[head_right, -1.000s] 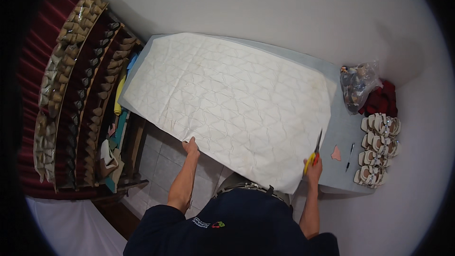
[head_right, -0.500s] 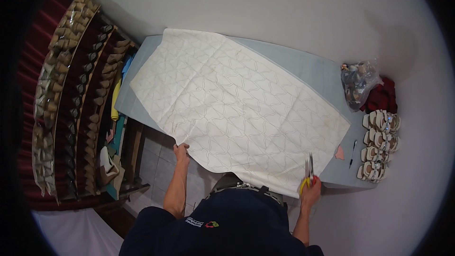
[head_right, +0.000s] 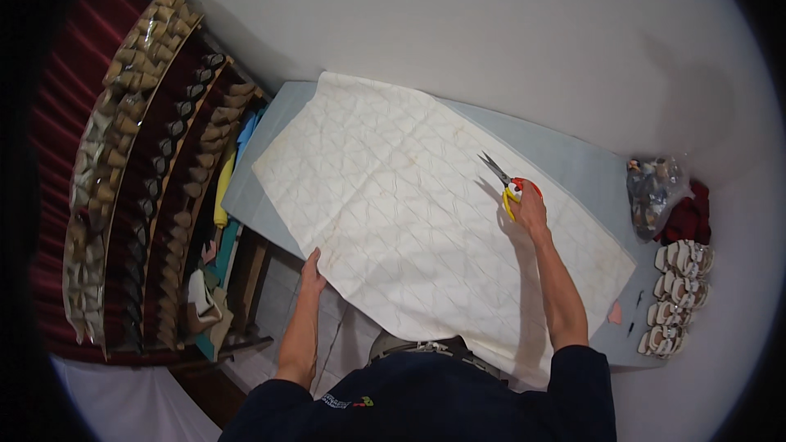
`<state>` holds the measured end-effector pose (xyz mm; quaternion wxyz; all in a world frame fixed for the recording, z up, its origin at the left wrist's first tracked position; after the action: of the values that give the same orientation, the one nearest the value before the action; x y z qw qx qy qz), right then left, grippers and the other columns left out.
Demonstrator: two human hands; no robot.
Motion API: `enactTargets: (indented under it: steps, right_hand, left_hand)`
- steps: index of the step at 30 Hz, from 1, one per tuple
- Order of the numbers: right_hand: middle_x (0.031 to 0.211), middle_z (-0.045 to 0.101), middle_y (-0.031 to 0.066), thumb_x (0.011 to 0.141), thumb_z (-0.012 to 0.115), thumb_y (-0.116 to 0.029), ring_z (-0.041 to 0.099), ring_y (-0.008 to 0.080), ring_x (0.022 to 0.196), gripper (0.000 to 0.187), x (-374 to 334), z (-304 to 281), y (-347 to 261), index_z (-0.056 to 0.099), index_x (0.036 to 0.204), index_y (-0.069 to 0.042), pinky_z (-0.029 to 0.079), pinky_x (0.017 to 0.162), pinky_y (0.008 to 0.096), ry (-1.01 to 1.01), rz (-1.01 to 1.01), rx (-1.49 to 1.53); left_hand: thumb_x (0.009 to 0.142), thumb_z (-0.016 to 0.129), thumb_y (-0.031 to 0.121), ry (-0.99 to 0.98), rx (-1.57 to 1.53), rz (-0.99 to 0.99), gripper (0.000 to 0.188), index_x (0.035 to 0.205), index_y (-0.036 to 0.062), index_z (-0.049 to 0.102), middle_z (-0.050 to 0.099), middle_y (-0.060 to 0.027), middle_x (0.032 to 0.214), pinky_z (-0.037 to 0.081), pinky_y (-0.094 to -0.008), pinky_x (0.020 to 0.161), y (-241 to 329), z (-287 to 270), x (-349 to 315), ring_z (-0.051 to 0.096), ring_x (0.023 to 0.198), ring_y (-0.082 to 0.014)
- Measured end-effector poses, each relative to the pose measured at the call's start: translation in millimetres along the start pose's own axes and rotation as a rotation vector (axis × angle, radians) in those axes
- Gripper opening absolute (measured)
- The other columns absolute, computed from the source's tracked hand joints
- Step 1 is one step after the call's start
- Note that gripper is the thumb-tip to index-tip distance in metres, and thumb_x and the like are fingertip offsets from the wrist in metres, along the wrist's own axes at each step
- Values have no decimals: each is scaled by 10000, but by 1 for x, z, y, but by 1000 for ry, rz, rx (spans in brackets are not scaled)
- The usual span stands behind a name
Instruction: The person traces a pattern onto a large piece of white fabric using a pink template and a pen. They then use yellow-handled scissors to cut the fabric along the traced lines, separating it into two pieces.
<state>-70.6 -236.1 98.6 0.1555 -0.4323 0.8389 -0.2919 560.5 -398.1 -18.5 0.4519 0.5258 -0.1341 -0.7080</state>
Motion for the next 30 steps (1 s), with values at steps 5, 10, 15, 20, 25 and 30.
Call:
enactTargets:
  steps: [5, 10, 15, 20, 25, 30]
  right_hand:
    - [1223, 704, 163, 909, 747, -345, 675, 389, 1130, 546, 121, 46, -42, 571, 1347, -72, 533, 935, 476, 7, -68, -46]
    - [1200, 689, 206, 883, 763, -291, 669, 397, 1116, 541, 218, 120, -97, 539, 1293, -18, 548, 917, 500, 57, -122, -96]
    - [1124, 680, 235, 852, 804, -271, 672, 379, 1089, 511, 259, 161, -110, 541, 1213, -21, 569, 892, 481, 93, -64, -165]
    - [1121, 681, 187, 823, 833, -273, 685, 378, 1038, 530, 260, 169, -114, 560, 1208, -33, 569, 892, 470, 157, -173, -401]
    - [1080, 712, 197, 828, 798, -215, 686, 391, 1030, 513, 254, 148, -111, 587, 1267, -55, 553, 846, 491, 5, -136, -141]
    - [922, 647, 66, 896, 794, -248, 580, 212, 858, 441, 192, 75, -138, 608, 1246, -54, 496, 795, 364, -95, -44, 339]
  left_hand:
    - [958, 735, 153, 125, 152, 50, 457, 1349, -12, 564, 681, -148, 1255, 614, -409, 931, 53, -6, 33, 693, 1128, -287]
    - [959, 721, 125, 152, 321, 14, 426, 1345, 51, 558, 694, -92, 1149, 619, -318, 776, 81, -33, 54, 713, 979, -199]
    - [946, 755, 141, 139, 348, -95, 421, 1317, 84, 565, 652, -1, 922, 484, -234, 554, 91, -31, 51, 563, 660, -70]
    - [958, 748, 151, 132, 422, -86, 430, 1338, 84, 558, 652, 4, 934, 461, -233, 569, 122, -3, 55, 550, 675, -70]
    - [1035, 643, 189, 95, 360, 73, 443, 1434, 40, 520, 637, -106, 1333, 531, -363, 977, 144, 23, 86, 638, 1176, -227]
    - [1059, 607, 185, 72, 316, 257, 436, 1442, 10, 497, 611, -119, 1368, 520, -366, 1003, 185, 45, 87, 630, 1198, -238]
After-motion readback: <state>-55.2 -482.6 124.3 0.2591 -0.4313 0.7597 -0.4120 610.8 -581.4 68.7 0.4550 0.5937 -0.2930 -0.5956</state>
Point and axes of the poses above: each hand's wrist, its own x-axis towards the middle knuckle, its own z-axis out of the palm, y = z × x, the point moved 4 cm from there along x, towards the middle knuckle
